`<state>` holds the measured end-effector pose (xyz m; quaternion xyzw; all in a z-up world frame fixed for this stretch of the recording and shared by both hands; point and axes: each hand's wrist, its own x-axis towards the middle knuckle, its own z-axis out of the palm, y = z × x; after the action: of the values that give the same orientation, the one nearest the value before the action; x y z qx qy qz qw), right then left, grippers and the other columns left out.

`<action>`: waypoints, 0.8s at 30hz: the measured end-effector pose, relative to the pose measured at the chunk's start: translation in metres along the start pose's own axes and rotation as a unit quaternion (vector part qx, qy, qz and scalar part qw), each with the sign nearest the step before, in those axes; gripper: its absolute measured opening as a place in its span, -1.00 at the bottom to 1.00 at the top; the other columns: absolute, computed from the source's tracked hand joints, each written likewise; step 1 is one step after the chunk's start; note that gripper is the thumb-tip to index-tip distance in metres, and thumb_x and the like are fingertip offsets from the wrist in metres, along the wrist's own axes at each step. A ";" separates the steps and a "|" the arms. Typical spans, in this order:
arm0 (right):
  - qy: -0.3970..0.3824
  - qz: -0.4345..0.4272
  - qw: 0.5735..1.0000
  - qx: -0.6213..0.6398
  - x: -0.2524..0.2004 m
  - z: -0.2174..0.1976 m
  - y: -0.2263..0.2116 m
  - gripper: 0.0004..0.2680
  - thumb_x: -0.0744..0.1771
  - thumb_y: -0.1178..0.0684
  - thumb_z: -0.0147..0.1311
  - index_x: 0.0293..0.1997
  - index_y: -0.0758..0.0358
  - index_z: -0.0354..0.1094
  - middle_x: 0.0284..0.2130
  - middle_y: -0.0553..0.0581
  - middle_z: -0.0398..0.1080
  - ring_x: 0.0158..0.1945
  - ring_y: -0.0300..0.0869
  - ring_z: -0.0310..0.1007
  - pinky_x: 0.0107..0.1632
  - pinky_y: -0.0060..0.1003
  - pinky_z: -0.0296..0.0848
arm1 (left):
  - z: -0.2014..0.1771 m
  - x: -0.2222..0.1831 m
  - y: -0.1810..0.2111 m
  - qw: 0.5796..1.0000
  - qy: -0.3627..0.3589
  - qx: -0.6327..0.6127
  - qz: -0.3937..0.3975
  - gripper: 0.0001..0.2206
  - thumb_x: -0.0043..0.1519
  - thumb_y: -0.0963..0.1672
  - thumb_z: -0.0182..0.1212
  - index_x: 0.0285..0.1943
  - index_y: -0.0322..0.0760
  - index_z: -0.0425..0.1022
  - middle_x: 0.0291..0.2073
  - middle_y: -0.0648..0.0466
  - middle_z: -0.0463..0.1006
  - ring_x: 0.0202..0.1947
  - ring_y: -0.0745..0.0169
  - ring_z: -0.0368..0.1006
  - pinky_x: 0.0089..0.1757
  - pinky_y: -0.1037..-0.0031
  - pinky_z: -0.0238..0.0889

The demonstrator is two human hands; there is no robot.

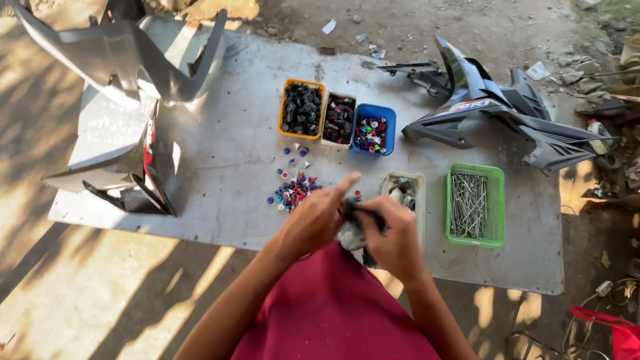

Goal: Cleaning and sorting individual motorcycle fairing bolts and decorative caps using a cloth.

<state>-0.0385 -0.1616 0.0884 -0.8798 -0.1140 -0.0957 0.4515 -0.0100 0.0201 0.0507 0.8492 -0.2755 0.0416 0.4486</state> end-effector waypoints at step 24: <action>0.106 -0.013 0.978 0.180 -0.031 0.011 0.024 -0.94 0.32 0.30 0.19 -0.18 0.33 0.47 -0.37 0.22 0.49 -0.35 -0.14 0.48 -0.20 -0.26 0.50 | 0.020 0.001 0.012 0.864 0.199 -0.407 -0.220 -0.97 0.24 -0.24 0.36 -0.21 -0.29 0.61 -0.21 0.01 0.67 -0.20 0.39 0.55 -0.17 0.49 0.48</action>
<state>-0.0604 -0.1694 0.0547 -0.7676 -0.0922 -0.1725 0.6104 -0.0187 -0.0010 0.0479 0.6035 0.0207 -0.0062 0.7971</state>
